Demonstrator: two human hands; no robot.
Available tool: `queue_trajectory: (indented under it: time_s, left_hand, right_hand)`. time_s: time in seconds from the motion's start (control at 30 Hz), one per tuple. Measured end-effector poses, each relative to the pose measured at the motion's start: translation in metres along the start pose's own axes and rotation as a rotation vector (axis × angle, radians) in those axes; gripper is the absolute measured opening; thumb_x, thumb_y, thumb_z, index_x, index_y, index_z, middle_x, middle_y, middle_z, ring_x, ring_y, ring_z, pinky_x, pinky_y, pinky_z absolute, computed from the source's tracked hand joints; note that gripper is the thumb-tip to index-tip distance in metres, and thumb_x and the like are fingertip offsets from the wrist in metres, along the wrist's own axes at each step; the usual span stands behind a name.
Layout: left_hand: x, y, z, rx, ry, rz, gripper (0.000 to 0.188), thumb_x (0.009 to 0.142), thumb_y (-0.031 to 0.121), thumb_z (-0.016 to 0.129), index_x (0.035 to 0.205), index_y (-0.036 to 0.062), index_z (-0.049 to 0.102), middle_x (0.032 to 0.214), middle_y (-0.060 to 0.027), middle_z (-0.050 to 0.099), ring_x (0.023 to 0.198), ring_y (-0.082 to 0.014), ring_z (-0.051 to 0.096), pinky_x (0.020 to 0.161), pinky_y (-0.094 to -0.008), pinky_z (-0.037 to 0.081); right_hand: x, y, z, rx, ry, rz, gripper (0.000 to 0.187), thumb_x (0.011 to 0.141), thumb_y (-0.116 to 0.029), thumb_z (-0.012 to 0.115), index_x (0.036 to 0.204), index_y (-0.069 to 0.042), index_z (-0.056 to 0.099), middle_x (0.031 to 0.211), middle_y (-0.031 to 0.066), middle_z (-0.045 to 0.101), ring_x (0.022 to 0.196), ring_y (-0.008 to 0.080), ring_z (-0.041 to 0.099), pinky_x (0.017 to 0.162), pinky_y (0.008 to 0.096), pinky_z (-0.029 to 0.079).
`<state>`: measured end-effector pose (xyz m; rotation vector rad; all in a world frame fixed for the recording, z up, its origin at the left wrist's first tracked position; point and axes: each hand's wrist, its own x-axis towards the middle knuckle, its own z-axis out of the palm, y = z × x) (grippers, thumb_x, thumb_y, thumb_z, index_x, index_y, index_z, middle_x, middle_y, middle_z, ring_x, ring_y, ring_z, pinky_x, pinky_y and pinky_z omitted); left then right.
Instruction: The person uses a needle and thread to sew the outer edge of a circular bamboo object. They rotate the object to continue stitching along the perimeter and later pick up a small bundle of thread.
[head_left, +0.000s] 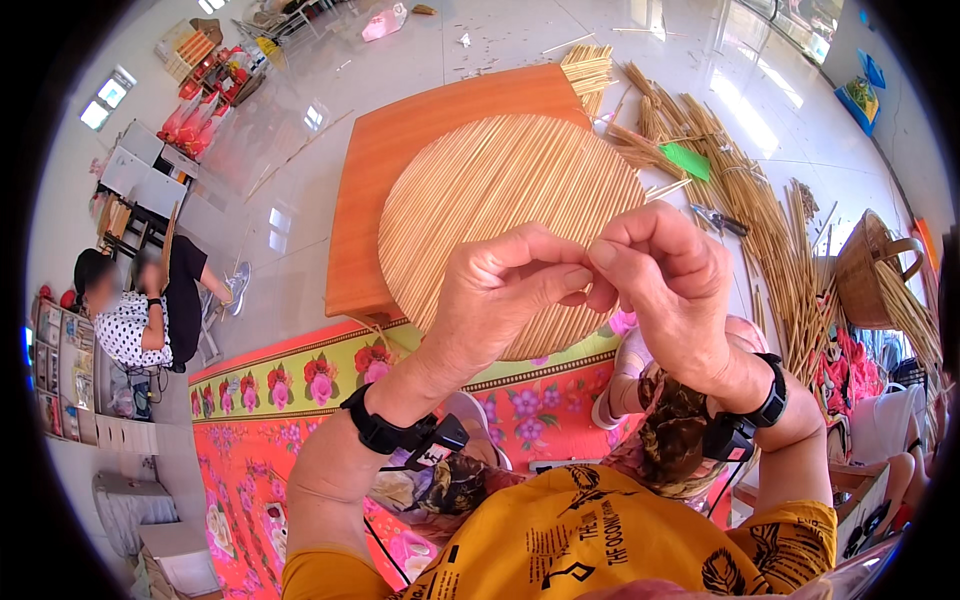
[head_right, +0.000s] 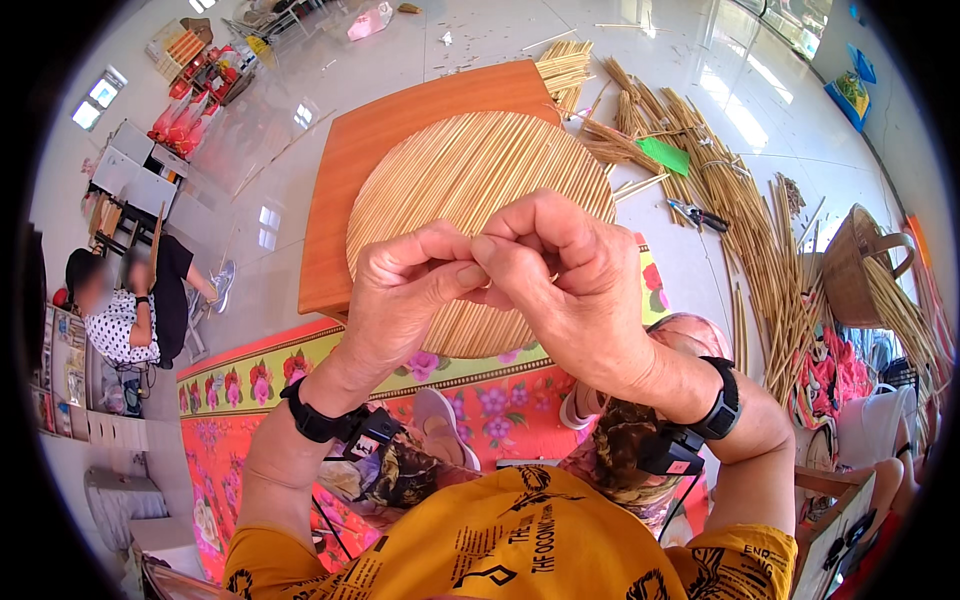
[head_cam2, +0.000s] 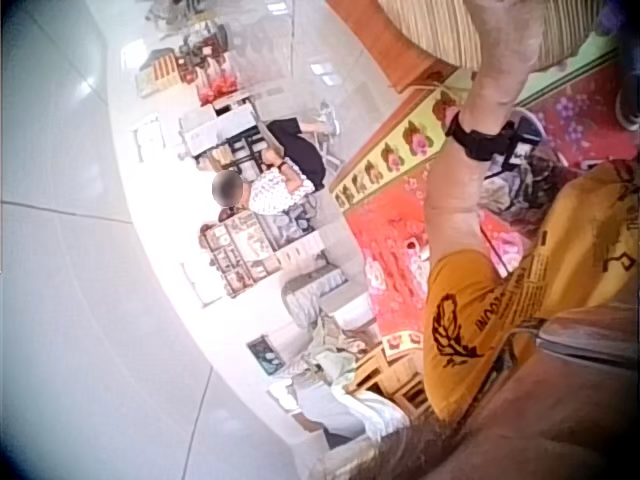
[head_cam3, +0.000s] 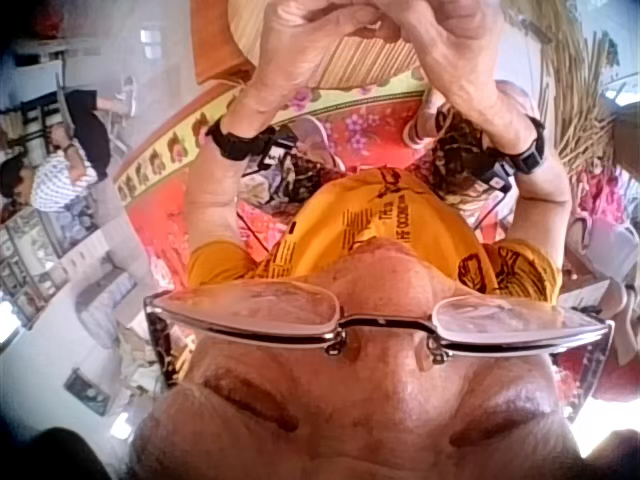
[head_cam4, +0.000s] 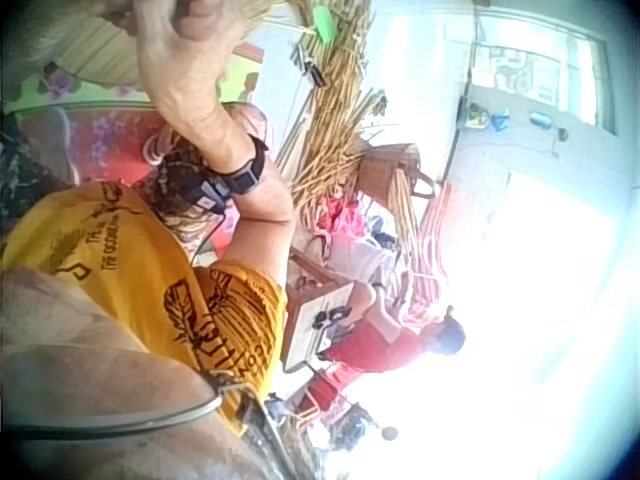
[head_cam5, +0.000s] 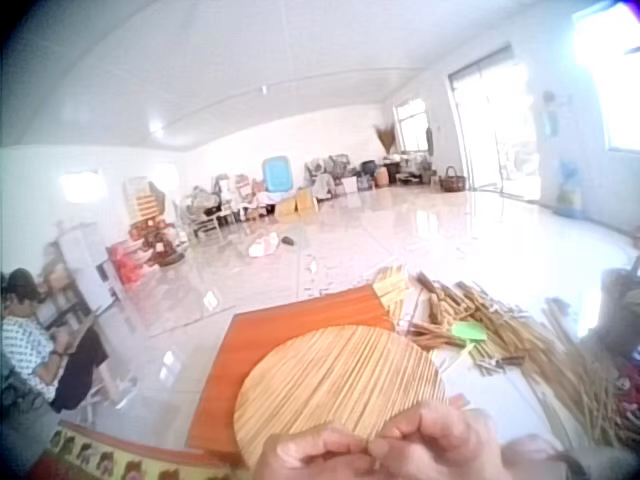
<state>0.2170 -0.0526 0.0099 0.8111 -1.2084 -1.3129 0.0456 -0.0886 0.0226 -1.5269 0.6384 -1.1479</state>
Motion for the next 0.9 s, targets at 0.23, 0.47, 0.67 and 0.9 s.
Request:
queue_trajectory:
  time_s: [0.23, 0.47, 0.67, 0.9]
  left_hand:
    - [-0.0008, 0.0014, -0.0002, -0.008, 0.01, -0.017, 0.01, 0.088, -0.003, 0.064, 0.097, -0.0039, 0.067, 0.09, -0.0031, 0.065, 0.089, -0.0105, 0.062, 0.081, -0.0247, 0.052]
    - [-0.0007, 0.0024, -0.0003, 0.013, 0.008, -0.013, 0.01, 0.087, -0.004, 0.064, 0.097, -0.0037, 0.068, 0.09, -0.0033, 0.065, 0.088, -0.0103, 0.062, 0.08, -0.0245, 0.053]
    - [-0.0011, 0.0018, -0.0005, 0.023, 0.006, -0.012, 0.012, 0.087, -0.004, 0.064, 0.098, -0.0034, 0.068, 0.09, -0.0036, 0.065, 0.089, -0.0105, 0.062, 0.08, -0.0244, 0.053]
    - [-0.0015, 0.0006, -0.0025, 0.014, -0.009, 0.0, 0.012, 0.087, -0.003, 0.064, 0.099, -0.0029, 0.068, 0.093, -0.0041, 0.065, 0.093, -0.0113, 0.062, 0.083, -0.024, 0.052]
  right_hand:
    - [-0.0001, 0.0008, -0.0001, 0.0, 0.005, -0.005, 0.004, 0.09, -0.003, 0.06, 0.087, 0.0, 0.058, 0.068, 0.0004, 0.064, 0.066, 0.001, 0.06, 0.056, 0.0169, 0.049]
    - [0.0004, 0.0013, -0.0005, -0.025, 0.0, 0.007, 0.005, 0.09, -0.002, 0.06, 0.086, 0.0, 0.058, 0.068, 0.0004, 0.064, 0.065, 0.0017, 0.061, 0.056, 0.0167, 0.049]
    - [0.0, -0.001, 0.0003, 0.001, -0.015, 0.022, 0.005, 0.091, -0.002, 0.059, 0.086, 0.0, 0.058, 0.071, 0.0016, 0.065, 0.068, 0.003, 0.063, 0.058, 0.0172, 0.051]
    - [0.0003, -0.0011, -0.0005, 0.015, -0.027, 0.023, 0.003, 0.091, -0.002, 0.059, 0.088, 0.0, 0.059, 0.072, 0.0029, 0.066, 0.069, 0.0045, 0.064, 0.06, 0.0177, 0.052]
